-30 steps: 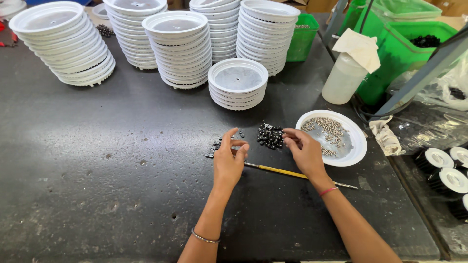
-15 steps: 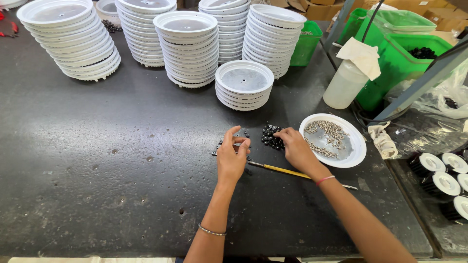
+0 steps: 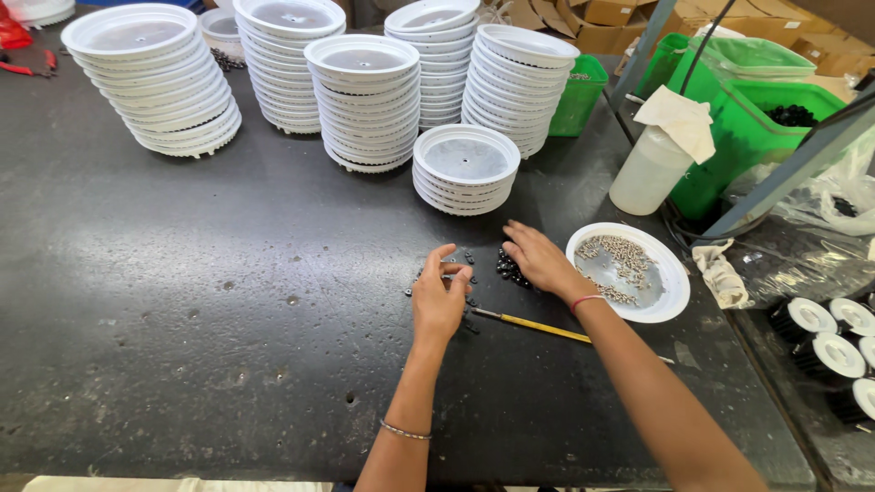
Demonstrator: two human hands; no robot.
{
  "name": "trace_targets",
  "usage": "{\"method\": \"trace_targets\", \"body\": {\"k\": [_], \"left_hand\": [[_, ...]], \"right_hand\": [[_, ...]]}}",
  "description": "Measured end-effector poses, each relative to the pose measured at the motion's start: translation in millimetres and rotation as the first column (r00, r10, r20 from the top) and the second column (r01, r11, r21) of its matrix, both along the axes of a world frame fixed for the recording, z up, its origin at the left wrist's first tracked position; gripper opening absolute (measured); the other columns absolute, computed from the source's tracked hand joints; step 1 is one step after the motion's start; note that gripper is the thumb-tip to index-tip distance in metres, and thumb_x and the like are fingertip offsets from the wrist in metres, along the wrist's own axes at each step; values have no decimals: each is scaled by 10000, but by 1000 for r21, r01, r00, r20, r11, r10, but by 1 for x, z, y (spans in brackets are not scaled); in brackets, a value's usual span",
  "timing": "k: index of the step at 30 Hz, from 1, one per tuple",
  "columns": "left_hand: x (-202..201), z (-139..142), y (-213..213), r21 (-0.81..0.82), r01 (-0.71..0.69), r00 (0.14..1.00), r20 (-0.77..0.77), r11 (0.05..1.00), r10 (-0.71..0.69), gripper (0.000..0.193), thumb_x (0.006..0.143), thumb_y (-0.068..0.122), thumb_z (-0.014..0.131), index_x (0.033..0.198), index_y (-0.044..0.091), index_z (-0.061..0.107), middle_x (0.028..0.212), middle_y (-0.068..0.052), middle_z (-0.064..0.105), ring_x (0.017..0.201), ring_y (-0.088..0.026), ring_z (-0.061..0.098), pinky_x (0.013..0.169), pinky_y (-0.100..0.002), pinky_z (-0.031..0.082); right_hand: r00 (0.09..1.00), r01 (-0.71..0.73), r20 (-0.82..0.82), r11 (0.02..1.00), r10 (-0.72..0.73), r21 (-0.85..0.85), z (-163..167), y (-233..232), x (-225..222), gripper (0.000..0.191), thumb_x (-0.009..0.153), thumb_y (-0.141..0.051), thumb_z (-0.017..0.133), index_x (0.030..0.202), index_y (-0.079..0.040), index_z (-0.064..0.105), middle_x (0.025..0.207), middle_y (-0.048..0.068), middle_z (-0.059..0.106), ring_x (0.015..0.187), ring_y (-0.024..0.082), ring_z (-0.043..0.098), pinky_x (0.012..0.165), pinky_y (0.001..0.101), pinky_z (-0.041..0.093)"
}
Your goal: The person sits at a factory workbench and assembles small black plastic components with metal pins. They repeatedly pick a black part from the table, take a metal pin from a white plate, press the pin into the part, and set the assembled piece down, working through the parts one at a time.
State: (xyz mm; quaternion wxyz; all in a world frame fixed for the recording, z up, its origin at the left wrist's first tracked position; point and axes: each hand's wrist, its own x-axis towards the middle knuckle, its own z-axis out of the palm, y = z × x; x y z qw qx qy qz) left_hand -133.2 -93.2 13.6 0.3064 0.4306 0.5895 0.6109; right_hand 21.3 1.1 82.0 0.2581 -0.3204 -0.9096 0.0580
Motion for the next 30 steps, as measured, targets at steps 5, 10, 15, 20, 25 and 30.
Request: {"method": "trace_targets", "body": {"k": [5,10,15,20,25,30], "left_hand": [[-1,2,2,-7,6,1000,6,1000,-5,438,903,110,705,1321,64,583,954,-68,773,718,-139,752,687,-295,589],[4,6,1,8,31,1000,-2,1000,-31,419,915,124,701,1312,66,584,958,-61,774,722,-137,753,687,-292,590],[10,8,0,-26,46,999,-8,999,-46,399,917,133,697,1301,80,600,964,-50,778,727,-128,753,675,-288,586],[24,7,0,0,64,997,-36,998,-64,390,905,119,703,1282,73,613,959,-60,778,710,-133,749,671,-288,581],[29,6,-3,-5,60,996,-61,998,-60,362,907,105,702,1261,72,631,942,-62,780,703,-133,743,663,-293,577],[27,4,-4,-10,53,998,-31,999,-53,338,906,93,701,1240,68,650,934,-67,776,686,-139,733,649,-298,572]], "right_hand": [[982,190,21,975,-189,-118,-8,-11,7,425,1006,-353,567,1277,-35,641,1283,158,619,1200,357,569,1025,433,444],[982,140,-121,989,-144,-37,-14,-32,41,317,979,-292,624,1175,-48,672,1222,131,655,1165,334,601,1011,427,460],[964,142,-228,990,-139,-6,-26,-81,90,243,966,-227,642,1137,-65,704,1208,113,676,1175,319,606,1022,423,451],[915,271,-316,962,-250,23,-45,-119,124,216,948,-185,656,1121,-71,718,1186,97,686,1145,305,615,998,400,461],[886,331,-350,943,-303,22,-53,-121,132,156,946,-160,662,1062,-67,712,1112,90,685,1079,301,627,945,399,479],[891,342,-342,937,-298,77,-50,-126,129,124,945,-155,670,1026,-71,710,1069,78,688,1026,289,628,914,405,477]]}}
